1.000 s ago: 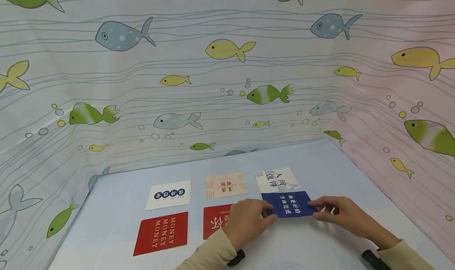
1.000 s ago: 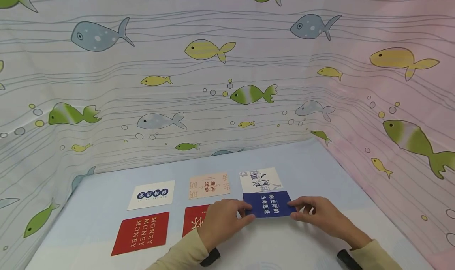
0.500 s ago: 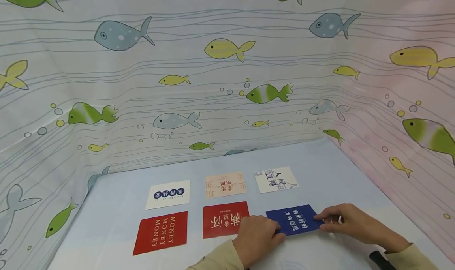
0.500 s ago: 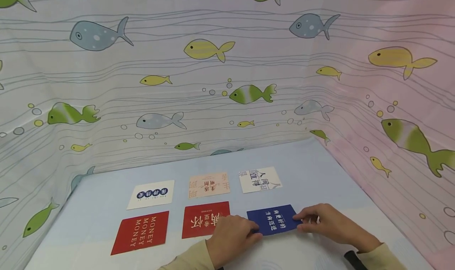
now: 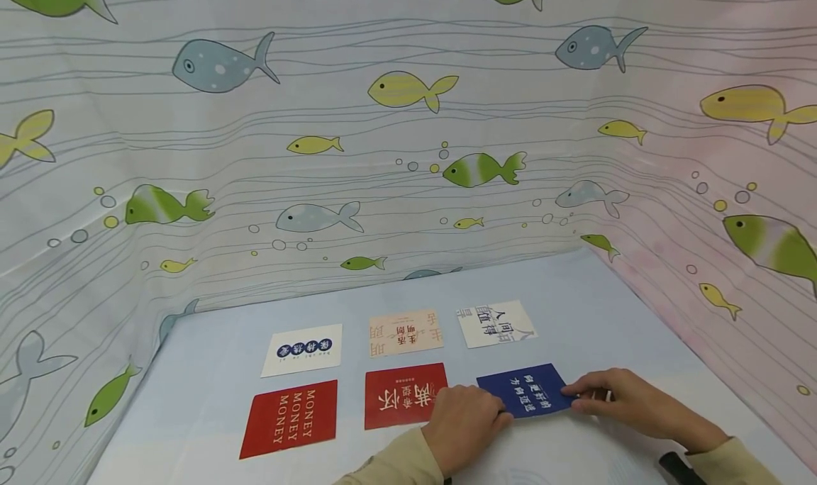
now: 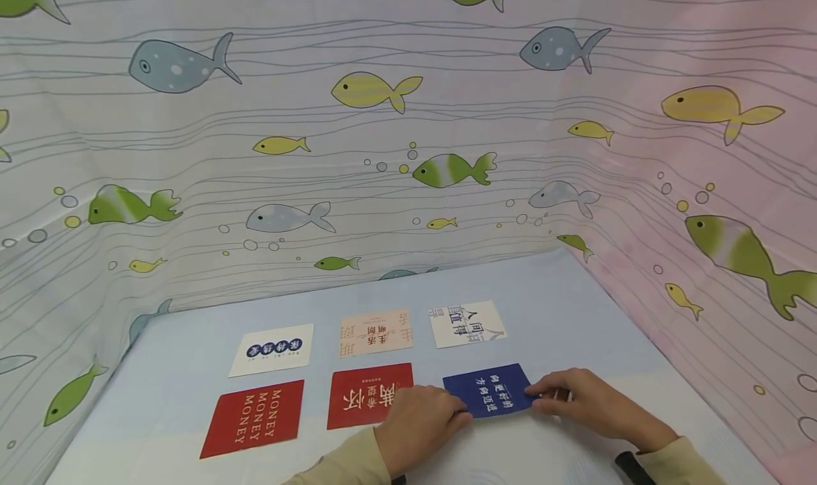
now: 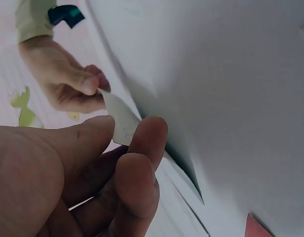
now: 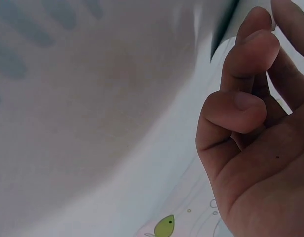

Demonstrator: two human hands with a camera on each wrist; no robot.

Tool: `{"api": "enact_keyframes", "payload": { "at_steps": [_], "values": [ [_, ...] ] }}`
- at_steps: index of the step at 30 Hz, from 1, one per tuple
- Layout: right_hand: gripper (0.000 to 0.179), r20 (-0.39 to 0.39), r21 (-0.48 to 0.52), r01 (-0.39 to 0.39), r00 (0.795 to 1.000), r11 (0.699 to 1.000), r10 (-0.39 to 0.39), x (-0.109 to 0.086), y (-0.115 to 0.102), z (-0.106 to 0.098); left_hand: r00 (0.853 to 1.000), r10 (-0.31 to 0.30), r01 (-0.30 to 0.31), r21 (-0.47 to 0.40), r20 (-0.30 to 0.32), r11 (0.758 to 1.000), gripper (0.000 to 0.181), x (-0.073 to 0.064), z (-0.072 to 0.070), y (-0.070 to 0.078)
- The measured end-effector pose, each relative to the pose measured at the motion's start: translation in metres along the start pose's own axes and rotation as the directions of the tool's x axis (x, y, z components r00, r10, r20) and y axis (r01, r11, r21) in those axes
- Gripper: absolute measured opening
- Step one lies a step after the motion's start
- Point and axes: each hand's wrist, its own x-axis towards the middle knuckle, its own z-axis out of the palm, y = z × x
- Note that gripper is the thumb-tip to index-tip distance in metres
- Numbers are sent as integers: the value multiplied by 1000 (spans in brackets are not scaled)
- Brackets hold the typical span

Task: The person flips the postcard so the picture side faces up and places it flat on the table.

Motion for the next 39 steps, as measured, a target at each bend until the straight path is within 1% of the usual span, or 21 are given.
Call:
{"api": "enact_keyframes", "payload": {
  "at_steps": [5, 11, 16, 18, 24, 29, 36, 39],
  "values": [
    [33, -10, -17, 0, 1000, 1000, 0, 4, 4, 2, 1000, -16, 16, 49, -1, 999, 21, 4, 2, -2],
    [35, -37, -35, 18, 999, 999, -19, 9, 7, 3, 999, -23, 26, 87, -36, 996, 24, 8, 7, -5],
    [34, -60, -54, 44, 997, 998, -47, 12, 8, 3, 999, -32, 35, 77, -38, 996, 24, 11, 11, -9],
    [33, -57, -55, 42, 997, 998, -45, 13, 8, 3, 999, -34, 36, 75, -35, 997, 25, 12, 11, -10],
    [33, -42, -72, -10, 999, 997, 7, 16, 4, 0, 998, -54, 54, 66, -10, 996, 25, 16, 10, -12],
    [32, -35, -52, -38, 999, 998, 36, 18, 2, 1, 997, -79, 78, 52, 17, 996, 25, 19, 9, -12],
    [31, -44, -31, 4, 999, 1000, -5, 19, 4, 4, 996, -84, 83, 60, 20, 995, 23, 20, 12, -12],
    [31, -44, -27, 5, 999, 1000, -7, 19, 5, 5, 995, -94, 92, 54, 25, 994, 23, 20, 13, -11]
  ]
}}
